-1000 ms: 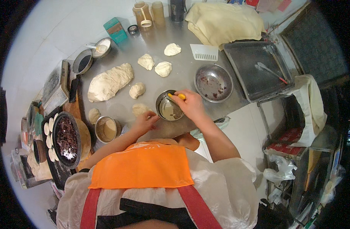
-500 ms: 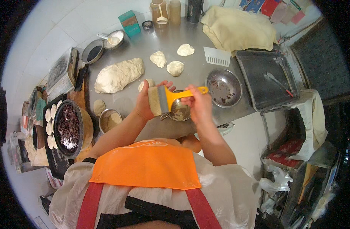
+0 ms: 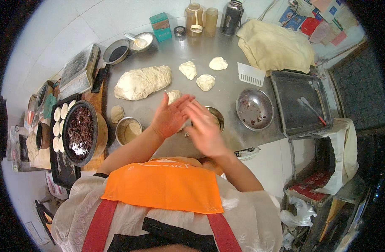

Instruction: The person weighs bags of dough on a scale, then fills flattened dough pieces with a dark paste using a spoon and arranges the buns on a baking tray.

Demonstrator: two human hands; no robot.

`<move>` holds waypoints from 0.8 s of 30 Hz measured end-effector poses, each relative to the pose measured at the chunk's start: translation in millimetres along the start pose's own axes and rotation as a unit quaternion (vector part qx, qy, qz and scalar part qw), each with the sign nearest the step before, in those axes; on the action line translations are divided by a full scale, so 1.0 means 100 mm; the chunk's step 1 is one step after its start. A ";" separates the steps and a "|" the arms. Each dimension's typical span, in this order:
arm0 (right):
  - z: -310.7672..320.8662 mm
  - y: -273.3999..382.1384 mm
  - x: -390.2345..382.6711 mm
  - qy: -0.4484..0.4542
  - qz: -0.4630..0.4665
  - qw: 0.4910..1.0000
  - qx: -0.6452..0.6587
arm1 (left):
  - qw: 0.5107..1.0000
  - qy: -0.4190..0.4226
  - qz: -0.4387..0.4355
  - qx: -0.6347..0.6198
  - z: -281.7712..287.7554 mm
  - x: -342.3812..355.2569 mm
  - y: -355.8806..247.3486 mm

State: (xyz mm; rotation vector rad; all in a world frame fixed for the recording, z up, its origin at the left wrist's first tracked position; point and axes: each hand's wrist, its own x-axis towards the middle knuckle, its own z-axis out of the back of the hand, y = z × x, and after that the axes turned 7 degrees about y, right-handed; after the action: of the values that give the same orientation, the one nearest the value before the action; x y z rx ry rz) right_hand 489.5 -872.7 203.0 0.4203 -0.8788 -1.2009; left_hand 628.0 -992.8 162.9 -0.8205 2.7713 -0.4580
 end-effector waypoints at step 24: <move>-0.63 -2.18 1.58 0.100 -0.358 0.925 0.073 | 0.968 -0.178 0.007 0.175 0.29 -1.10 -0.86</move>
State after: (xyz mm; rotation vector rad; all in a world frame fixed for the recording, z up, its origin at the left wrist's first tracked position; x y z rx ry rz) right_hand 417.0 -1103.7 68.3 1.0296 -0.6471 -1.7226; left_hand 769.0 -1007.2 179.0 -0.7146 2.2793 -0.6955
